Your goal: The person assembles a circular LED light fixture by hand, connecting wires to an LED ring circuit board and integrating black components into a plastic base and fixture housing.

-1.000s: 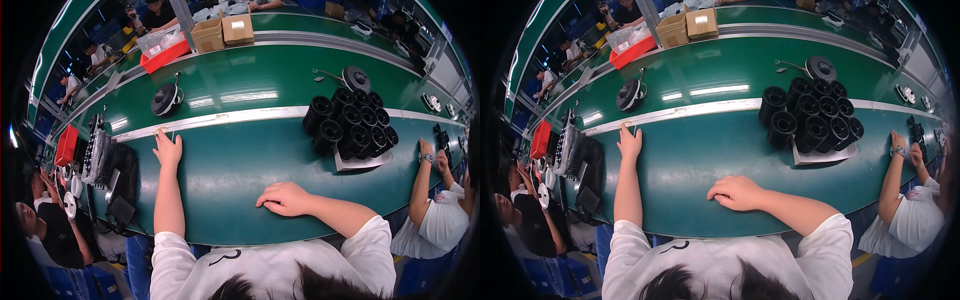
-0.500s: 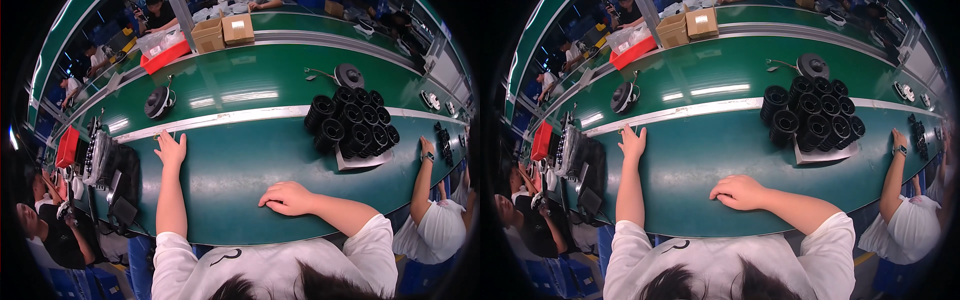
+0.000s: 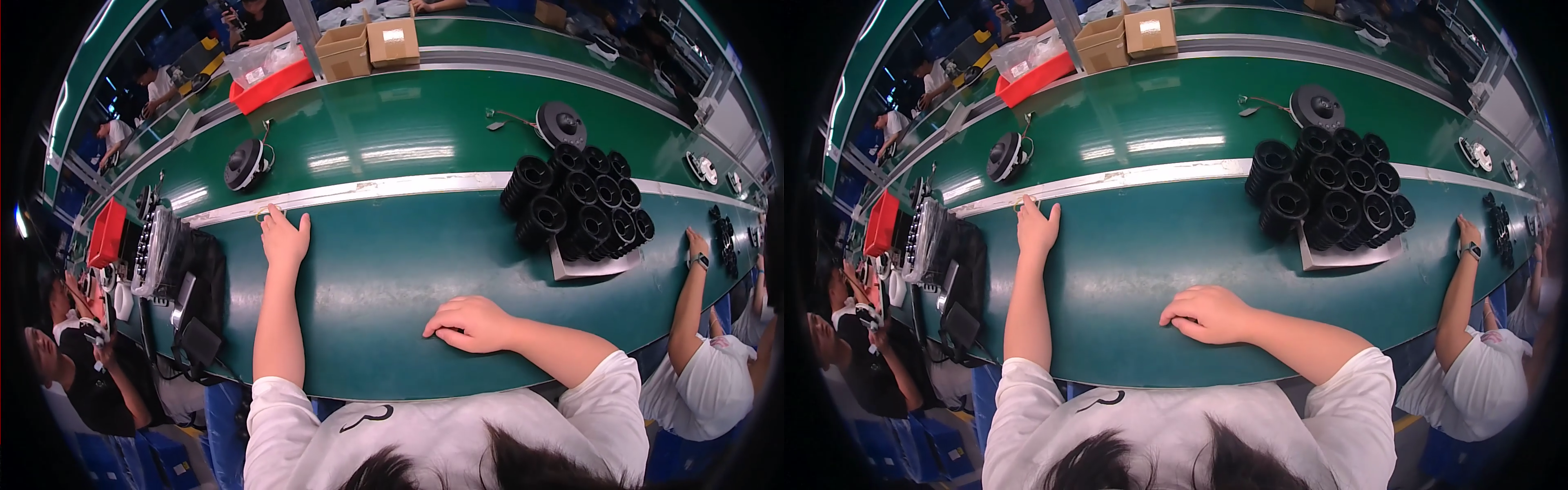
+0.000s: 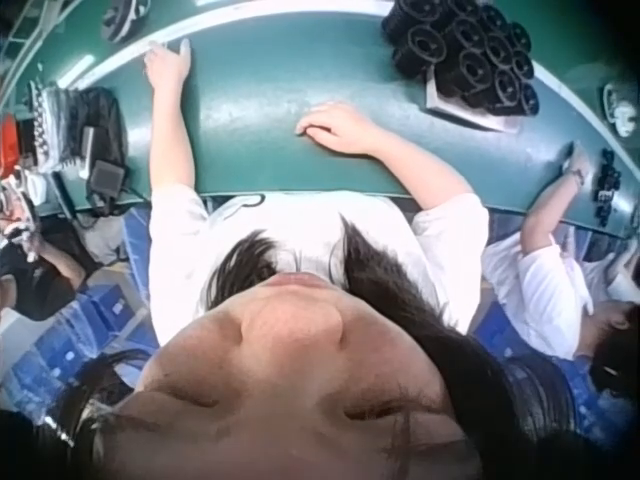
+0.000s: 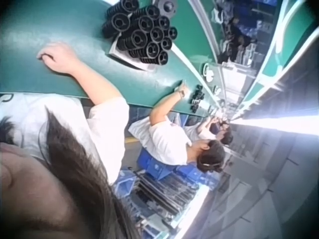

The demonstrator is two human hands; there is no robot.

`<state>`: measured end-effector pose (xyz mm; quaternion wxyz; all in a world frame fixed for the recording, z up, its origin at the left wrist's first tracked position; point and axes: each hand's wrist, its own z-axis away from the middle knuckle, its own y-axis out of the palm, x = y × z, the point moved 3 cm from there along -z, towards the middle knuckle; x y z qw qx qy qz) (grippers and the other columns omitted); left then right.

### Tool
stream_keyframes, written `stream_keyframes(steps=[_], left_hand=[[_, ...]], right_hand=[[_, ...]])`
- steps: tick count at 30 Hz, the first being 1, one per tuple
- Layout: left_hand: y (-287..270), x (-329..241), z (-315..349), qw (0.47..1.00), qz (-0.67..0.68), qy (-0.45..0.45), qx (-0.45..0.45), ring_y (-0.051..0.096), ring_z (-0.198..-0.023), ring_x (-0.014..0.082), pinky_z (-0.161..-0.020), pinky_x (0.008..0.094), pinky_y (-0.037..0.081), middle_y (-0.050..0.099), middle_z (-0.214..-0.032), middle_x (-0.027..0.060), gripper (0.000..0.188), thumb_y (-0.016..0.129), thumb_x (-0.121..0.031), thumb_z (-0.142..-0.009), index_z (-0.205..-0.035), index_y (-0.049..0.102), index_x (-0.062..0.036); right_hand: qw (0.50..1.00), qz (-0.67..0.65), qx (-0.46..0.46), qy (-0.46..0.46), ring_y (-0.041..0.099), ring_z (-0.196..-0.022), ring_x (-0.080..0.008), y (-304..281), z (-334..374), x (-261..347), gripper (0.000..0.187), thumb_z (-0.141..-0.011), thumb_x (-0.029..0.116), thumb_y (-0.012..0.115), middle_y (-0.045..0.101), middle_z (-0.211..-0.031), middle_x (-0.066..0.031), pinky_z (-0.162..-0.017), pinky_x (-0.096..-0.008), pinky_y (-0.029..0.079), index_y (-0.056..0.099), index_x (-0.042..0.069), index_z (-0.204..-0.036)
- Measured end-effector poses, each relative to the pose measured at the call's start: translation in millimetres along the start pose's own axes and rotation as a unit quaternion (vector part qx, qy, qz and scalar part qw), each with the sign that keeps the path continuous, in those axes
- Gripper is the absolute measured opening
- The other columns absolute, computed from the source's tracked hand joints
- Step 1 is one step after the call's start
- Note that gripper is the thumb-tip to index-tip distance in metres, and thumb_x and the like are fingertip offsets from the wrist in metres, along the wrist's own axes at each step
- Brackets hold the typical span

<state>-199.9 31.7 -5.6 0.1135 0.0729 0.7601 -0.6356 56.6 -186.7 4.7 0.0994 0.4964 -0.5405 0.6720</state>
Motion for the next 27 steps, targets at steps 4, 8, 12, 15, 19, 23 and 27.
stream_keyframes(steps=[4,8,12,15,19,23,27], left_hand=[[0,-9,8,0.999,-0.027,0.011,0.027,0.037,-0.113,0.0407,-0.093,0.0447,0.033,0.037,-0.119,0.0325,0.074,0.049,-0.045,-0.079,-0.128,0.025,0.0053],[12,2,-1,0.982,-0.130,0.072,-0.117,0.041,-0.109,0.0410,-0.090,0.0425,0.038,0.041,-0.116,0.0318,0.074,0.050,-0.043,-0.079,-0.127,0.025,0.0056],[-7,-21,12,0.998,-0.052,0.019,0.002,0.042,-0.108,0.0413,-0.089,0.0437,0.037,0.042,-0.114,0.0336,0.072,0.049,-0.043,-0.080,-0.128,0.026,0.0048],[-1,-20,14,0.998,-0.053,0.010,0.026,0.042,-0.107,0.0435,-0.089,0.0449,0.036,0.042,-0.111,0.0360,0.071,0.048,-0.043,-0.080,-0.128,0.027,0.0039],[6,-13,1,0.992,-0.114,0.030,-0.042,0.043,-0.104,0.0463,-0.086,0.0466,0.038,0.045,-0.106,0.0364,0.070,0.047,-0.045,-0.081,-0.129,0.027,0.0012],[6,-12,0,0.993,-0.113,0.020,-0.034,0.044,-0.102,0.0451,-0.084,0.0469,0.038,0.046,-0.105,0.0347,0.068,0.046,-0.046,-0.081,-0.129,0.029,-0.0002],[4,-21,9,0.993,-0.112,0.021,-0.014,0.043,-0.103,0.0437,-0.085,0.0472,0.038,0.045,-0.105,0.0351,0.068,0.046,-0.046,-0.081,-0.128,0.029,-0.0004]], right_hand=[[1.000,-0.001,-0.007,-0.004,0.055,-0.082,-0.0224,1,1,-3,0.016,-0.078,0.012,0.048,0.059,-0.082,-0.0031,-0.073,-0.0344,0.043,0.060,0.012,-0.089],[1.000,0.002,-0.007,-0.010,0.055,-0.082,-0.0223,1,0,0,0.016,-0.078,0.013,0.049,0.059,-0.082,-0.0029,-0.073,-0.0344,0.043,0.060,0.012,-0.089],[1.000,0.015,-0.004,0.003,0.055,-0.081,-0.0219,0,2,-4,0.016,-0.078,0.013,0.049,0.059,-0.082,-0.0027,-0.072,-0.0345,0.043,0.060,0.012,-0.089],[1.000,0.010,-0.005,0.000,0.055,-0.080,-0.0216,1,1,-5,0.015,-0.078,0.013,0.049,0.059,-0.081,-0.0027,-0.072,-0.0345,0.043,0.060,0.012,-0.089],[1.000,0.012,-0.006,-0.008,0.055,-0.079,-0.0218,2,0,-2,0.015,-0.078,0.013,0.049,0.059,-0.080,-0.0027,-0.071,-0.0342,0.043,0.060,0.013,-0.089],[1.000,0.011,-0.010,-0.006,0.054,-0.079,-0.0221,2,0,-1,0.015,-0.078,0.013,0.049,0.059,-0.080,-0.0027,-0.071,-0.0343,0.043,0.060,0.013,-0.089],[1.000,0.012,-0.009,-0.001,0.054,-0.079,-0.0223,1,1,-4,0.016,-0.078,0.013,0.049,0.059,-0.080,-0.0029,-0.072,-0.0347,0.043,0.060,0.012,-0.089]])
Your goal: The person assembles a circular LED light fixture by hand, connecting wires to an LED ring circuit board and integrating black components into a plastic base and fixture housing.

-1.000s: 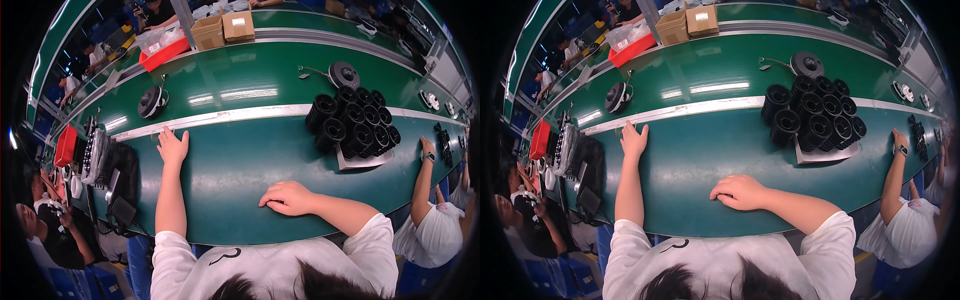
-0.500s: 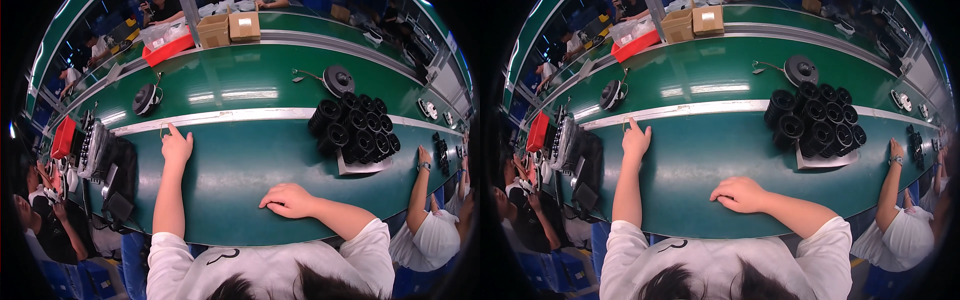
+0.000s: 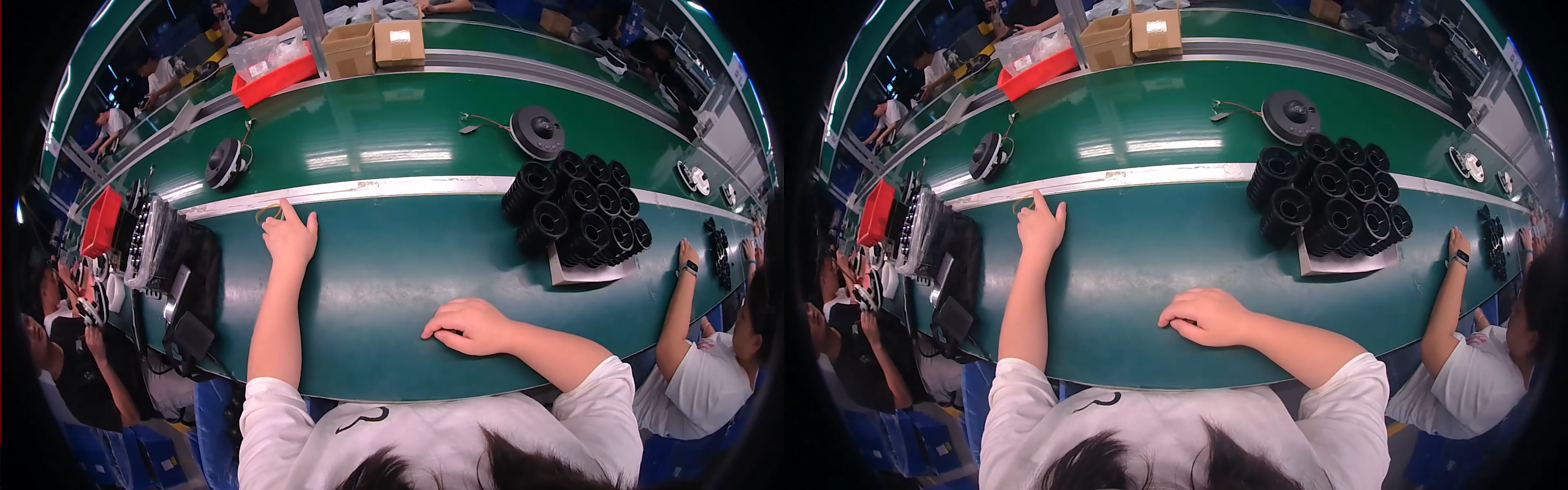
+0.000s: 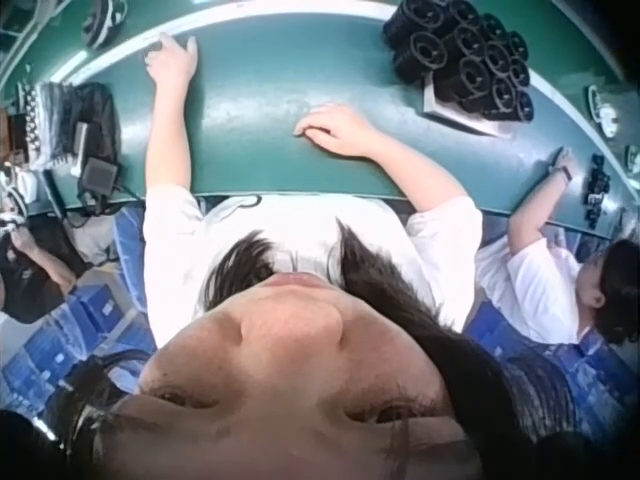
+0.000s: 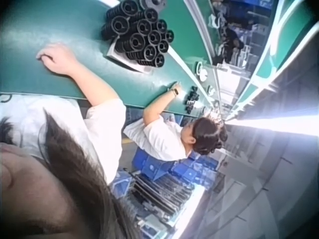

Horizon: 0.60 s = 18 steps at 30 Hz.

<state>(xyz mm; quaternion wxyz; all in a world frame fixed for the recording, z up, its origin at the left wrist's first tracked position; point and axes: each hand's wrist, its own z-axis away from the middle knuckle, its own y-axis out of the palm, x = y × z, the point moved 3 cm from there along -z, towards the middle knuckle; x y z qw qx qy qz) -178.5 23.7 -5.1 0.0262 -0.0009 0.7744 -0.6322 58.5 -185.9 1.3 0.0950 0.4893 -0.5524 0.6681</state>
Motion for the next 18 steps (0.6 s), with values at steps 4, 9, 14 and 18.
stream_keyframes(steps=[4,9,14,18], left_hand=[[4,4,1,0.999,-0.017,0.022,-0.018,0.041,-0.105,0.0439,-0.085,0.0485,0.038,0.043,-0.109,0.0362,0.067,0.045,-0.047,-0.081,-0.128,0.031,-0.0013],[2,9,-3,1.000,-0.005,0.026,-0.005,0.040,-0.107,0.0433,-0.086,0.0492,0.036,0.042,-0.111,0.0351,0.065,0.045,-0.047,-0.081,-0.127,0.033,-0.0024],[-8,0,2,0.996,0.033,0.004,0.084,0.038,-0.110,0.0438,-0.088,0.0507,0.035,0.041,-0.113,0.0350,0.064,0.044,-0.047,-0.081,-0.127,0.035,-0.0039],[3,12,-7,0.998,0.036,0.035,0.031,0.027,-0.120,0.0423,-0.095,0.0531,0.026,0.030,-0.125,0.0336,0.065,0.043,-0.049,-0.081,-0.128,0.034,-0.0055]], right_hand=[[1.000,-0.008,0.004,-0.006,0.054,-0.079,-0.0224,0,0,2,0.016,-0.078,0.013,0.048,0.058,-0.080,-0.0033,-0.072,-0.0348,0.043,0.060,0.012,-0.089],[1.000,-0.002,0.006,-0.007,0.054,-0.080,-0.0225,0,0,3,0.016,-0.078,0.012,0.048,0.059,-0.081,-0.0033,-0.073,-0.0346,0.043,0.060,0.012,-0.089],[1.000,-0.007,0.005,-0.004,0.054,-0.081,-0.0225,0,0,2,0.016,-0.078,0.012,0.048,0.059,-0.082,-0.0033,-0.073,-0.0347,0.043,0.060,0.012,-0.089],[1.000,-0.010,0.008,-0.004,0.055,-0.081,-0.0226,0,0,5,0.016,-0.078,0.012,0.049,0.059,-0.082,-0.0036,-0.073,-0.0347,0.043,0.060,0.011,-0.089]])
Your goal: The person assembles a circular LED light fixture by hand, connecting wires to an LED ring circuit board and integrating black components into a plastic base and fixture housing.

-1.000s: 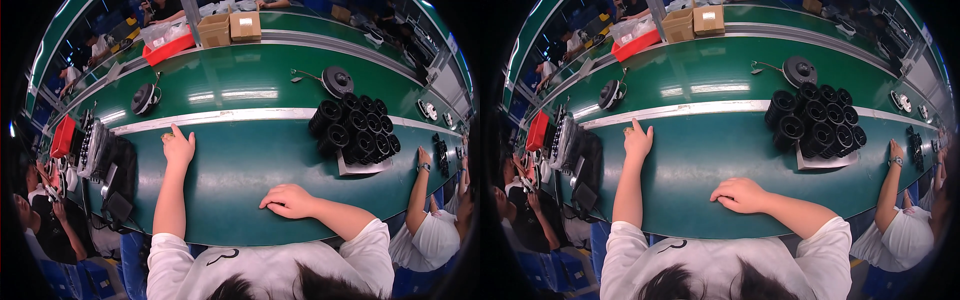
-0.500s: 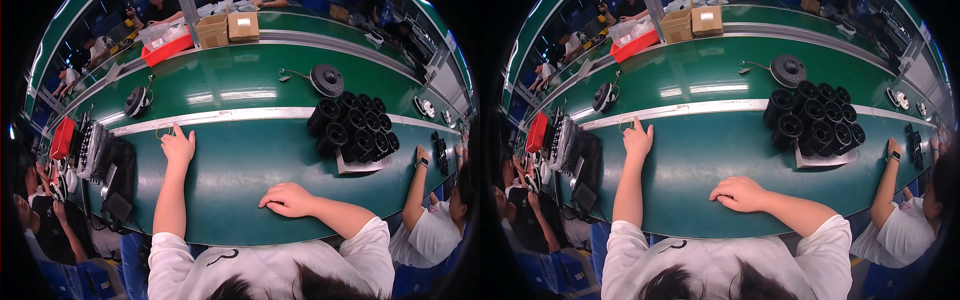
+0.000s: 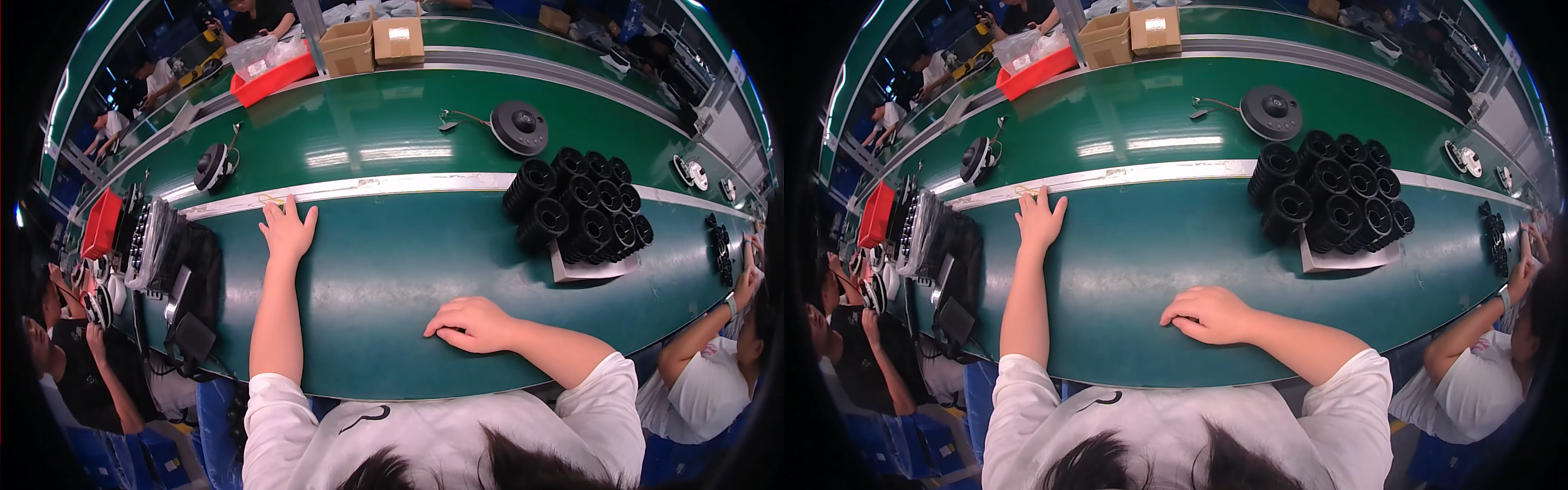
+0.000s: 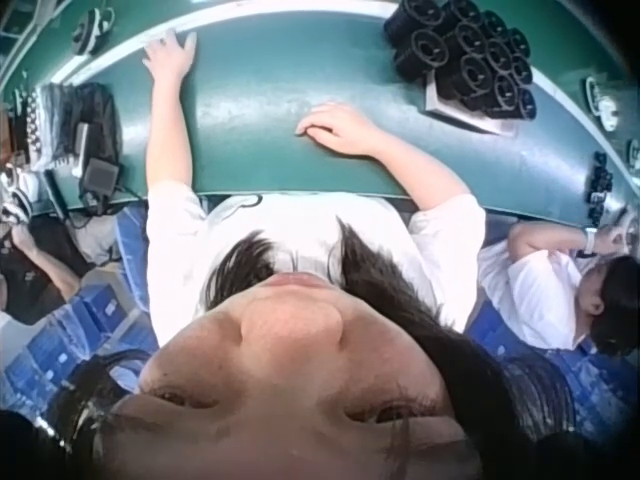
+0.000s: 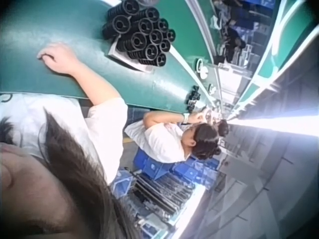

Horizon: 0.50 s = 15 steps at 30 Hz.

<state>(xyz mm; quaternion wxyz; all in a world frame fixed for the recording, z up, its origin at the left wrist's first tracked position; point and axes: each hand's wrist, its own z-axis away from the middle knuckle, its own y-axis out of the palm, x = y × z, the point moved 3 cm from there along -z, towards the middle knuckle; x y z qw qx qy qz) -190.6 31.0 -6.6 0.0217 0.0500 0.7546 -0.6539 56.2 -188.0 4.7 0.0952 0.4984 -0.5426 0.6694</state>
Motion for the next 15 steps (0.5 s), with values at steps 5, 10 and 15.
stream_keyframes(steps=[5,10,15], left_hand=[[4.2,1.3,-2.5,0.999,0.031,0.001,0.030,0.012,-0.129,0.0388,-0.101,0.0534,0.015,0.018,-0.134,0.0297,0.068,0.041,-0.051,-0.082,-0.131,0.030,-0.0066],[3.5,3.7,-6.3,0.999,0.037,0.023,0.019,0.013,-0.129,0.0369,-0.101,0.0501,0.017,0.019,-0.134,0.0288,0.069,0.041,-0.053,-0.081,-0.131,0.030,-0.0061],[-1.0,-0.1,-0.3,0.999,0.023,0.035,0.023,0.019,-0.125,0.0410,-0.100,0.0480,0.021,0.025,-0.129,0.0321,0.071,0.042,-0.052,-0.081,-0.130,0.030,-0.0027]], right_hand=[[1.000,0.006,-0.006,-0.002,0.055,-0.080,-0.0228,-0.7,-0.5,-1.9,0.016,-0.078,0.012,0.049,0.059,-0.082,-0.0037,-0.072,-0.0346,0.043,0.060,0.011,-0.088],[1.000,0.009,-0.009,-0.005,0.055,-0.080,-0.0225,-0.3,-0.7,-1.2,0.016,-0.078,0.012,0.049,0.059,-0.081,-0.0035,-0.072,-0.0344,0.043,0.060,0.012,-0.089],[1.000,0.014,-0.013,-0.008,0.055,-0.079,-0.0220,0.4,-1.0,-1.7,0.015,-0.077,0.012,0.050,0.059,-0.081,-0.0029,-0.071,-0.0338,0.043,0.061,0.012,-0.088]])
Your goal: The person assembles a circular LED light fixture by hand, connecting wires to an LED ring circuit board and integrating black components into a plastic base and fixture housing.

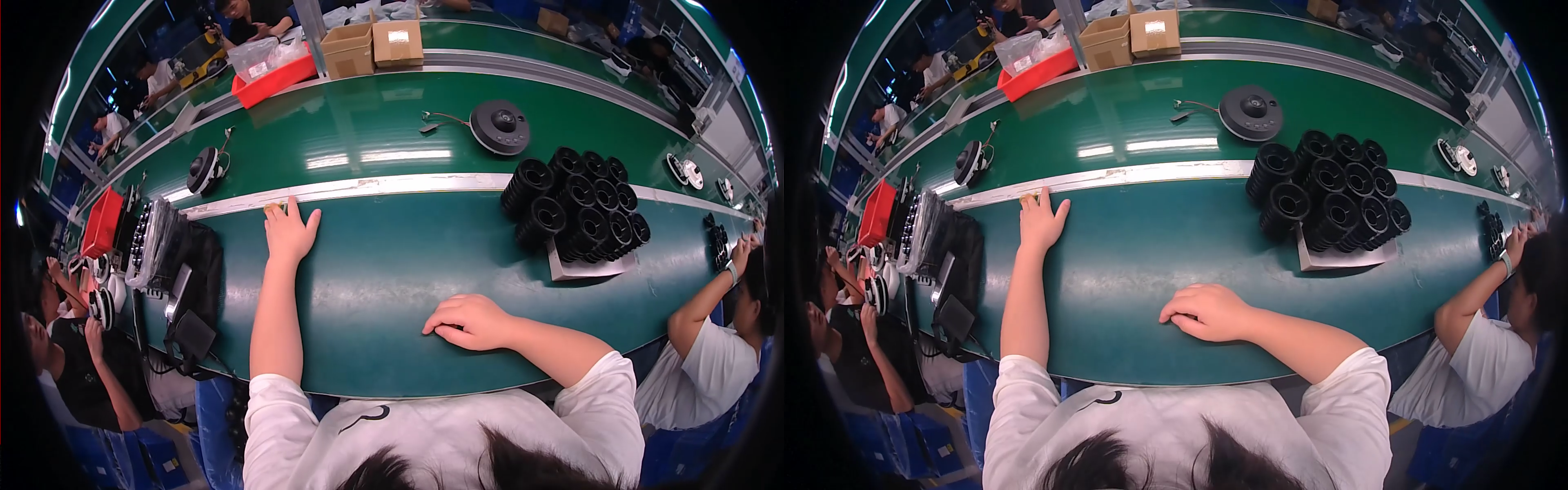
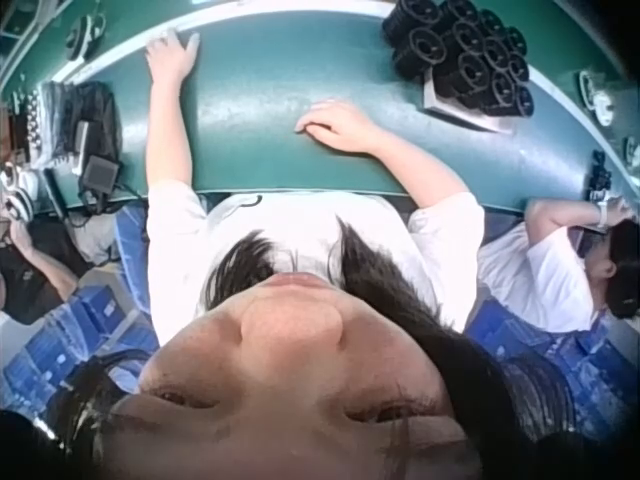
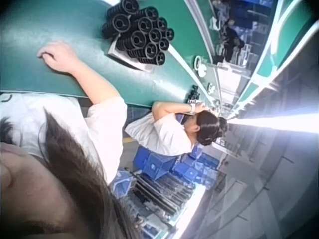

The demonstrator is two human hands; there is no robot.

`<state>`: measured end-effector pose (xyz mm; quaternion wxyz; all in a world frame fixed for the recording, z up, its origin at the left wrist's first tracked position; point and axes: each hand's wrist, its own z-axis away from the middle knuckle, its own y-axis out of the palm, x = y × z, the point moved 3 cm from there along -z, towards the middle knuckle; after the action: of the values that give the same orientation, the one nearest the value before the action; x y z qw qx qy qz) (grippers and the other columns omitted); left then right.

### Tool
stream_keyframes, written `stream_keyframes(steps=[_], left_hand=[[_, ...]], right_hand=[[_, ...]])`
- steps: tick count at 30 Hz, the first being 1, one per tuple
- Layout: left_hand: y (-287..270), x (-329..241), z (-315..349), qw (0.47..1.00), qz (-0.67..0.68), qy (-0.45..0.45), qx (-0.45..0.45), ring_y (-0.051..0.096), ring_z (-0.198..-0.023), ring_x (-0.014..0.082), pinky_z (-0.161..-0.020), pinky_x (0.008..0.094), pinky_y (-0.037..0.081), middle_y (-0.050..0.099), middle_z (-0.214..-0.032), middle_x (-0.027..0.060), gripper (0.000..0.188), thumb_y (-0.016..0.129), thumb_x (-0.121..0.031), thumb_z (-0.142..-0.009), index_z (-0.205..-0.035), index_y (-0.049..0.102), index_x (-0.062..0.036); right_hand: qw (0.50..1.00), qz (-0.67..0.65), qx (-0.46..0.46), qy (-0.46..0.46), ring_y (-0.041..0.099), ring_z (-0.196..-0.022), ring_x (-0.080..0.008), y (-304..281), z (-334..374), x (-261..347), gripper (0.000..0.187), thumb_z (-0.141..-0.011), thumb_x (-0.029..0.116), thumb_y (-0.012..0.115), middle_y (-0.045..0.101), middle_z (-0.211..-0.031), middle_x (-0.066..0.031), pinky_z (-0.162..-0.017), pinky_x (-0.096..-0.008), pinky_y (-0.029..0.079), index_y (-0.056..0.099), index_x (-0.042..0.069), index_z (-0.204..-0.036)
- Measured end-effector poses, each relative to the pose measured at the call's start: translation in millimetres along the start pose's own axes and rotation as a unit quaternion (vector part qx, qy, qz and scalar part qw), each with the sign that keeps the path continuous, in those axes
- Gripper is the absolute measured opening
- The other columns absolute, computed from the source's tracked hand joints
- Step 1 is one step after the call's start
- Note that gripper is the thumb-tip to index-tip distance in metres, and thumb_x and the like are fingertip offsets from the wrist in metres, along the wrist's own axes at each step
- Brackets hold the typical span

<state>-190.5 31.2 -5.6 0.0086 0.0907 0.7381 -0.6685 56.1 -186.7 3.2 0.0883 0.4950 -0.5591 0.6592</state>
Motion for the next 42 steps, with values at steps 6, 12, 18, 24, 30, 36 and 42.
stream_keyframes(steps=[6,12,18,24,30,36,42], left_hand=[[-3,-14,4,0.998,-0.018,-0.040,0.036,0.027,-0.120,0.0442,-0.099,0.0472,0.024,0.032,-0.122,0.0347,0.071,0.041,-0.052,-0.081,-0.129,0.031,-0.0008],[1,-4,0,0.999,-0.044,-0.009,-0.004,0.024,-0.121,0.0429,-0.100,0.0457,0.023,0.027,-0.125,0.0348,0.070,0.040,-0.052,-0.083,-0.131,0.027,-0.0034],[-11,-11,12,0.998,-0.034,0.013,0.044,0.030,-0.118,0.0416,-0.098,0.0447,0.025,0.030,-0.123,0.0344,0.072,0.041,-0.052,-0.083,-0.131,0.026,-0.0003],[-4,-16,12,0.992,-0.112,-0.012,0.053,0.034,-0.115,0.0430,-0.096,0.0485,0.026,0.036,-0.118,0.0365,0.075,0.036,-0.056,-0.082,-0.128,0.030,0.0026],[-9,-14,7,0.991,-0.126,-0.040,0.019,0.032,-0.116,0.0450,-0.098,0.0517,0.022,0.037,-0.119,0.0359,0.073,0.036,-0.057,-0.082,-0.129,0.031,-0.0007],[-3,-11,13,0.995,-0.088,-0.027,0.034,0.026,-0.120,0.0455,-0.097,0.0563,0.019,0.031,-0.125,0.0354,0.071,0.038,-0.057,-0.082,-0.131,0.029,-0.0065],[-7,-9,12,0.998,-0.036,-0.030,0.029,0.022,-0.123,0.0454,-0.098,0.0583,0.013,0.024,-0.129,0.0354,0.075,0.035,-0.059,-0.081,-0.134,0.023,-0.0073]], right_hand=[[1.000,0.002,-0.009,-0.006,0.056,-0.077,-0.0217,1,1,-1,0.015,-0.077,0.011,0.051,0.060,-0.081,-0.0027,-0.070,-0.0332,0.044,0.062,0.012,-0.088],[1.000,-0.006,0.009,0.007,0.054,-0.082,-0.0224,-1,1,0,0.016,-0.078,0.012,0.048,0.059,-0.083,-0.0031,-0.074,-0.0348,0.043,0.060,0.012,-0.089],[1.000,0.001,-0.005,-0.002,0.055,-0.078,-0.0219,-1,0,-2,0.016,-0.077,0.011,0.051,0.059,-0.081,-0.0027,-0.071,-0.0336,0.043,0.062,0.012,-0.088],[1.000,-0.001,0.002,0.000,0.055,-0.079,-0.0221,0,1,0,0.016,-0.077,0.011,0.051,0.059,-0.081,-0.0027,-0.071,-0.0337,0.043,0.062,0.012,-0.088],[1.000,-0.002,0.002,0.002,0.055,-0.079,-0.0223,0,0,-1,0.016,-0.078,0.012,0.050,0.059,-0.081,-0.0030,-0.072,-0.0343,0.043,0.061,0.012,-0.089],[1.000,-0.007,-0.003,0.002,0.055,-0.080,-0.0227,0,0,-1,0.016,-0.078,0.012,0.048,0.059,-0.081,-0.0034,-0.072,-0.0347,0.043,0.060,0.012,-0.089],[1.000,-0.009,0.001,0.004,0.055,-0.080,-0.0232,0,1,1,0.016,-0.078,0.012,0.049,0.059,-0.083,-0.0033,-0.072,-0.0348,0.043,0.060,0.012,-0.089]])
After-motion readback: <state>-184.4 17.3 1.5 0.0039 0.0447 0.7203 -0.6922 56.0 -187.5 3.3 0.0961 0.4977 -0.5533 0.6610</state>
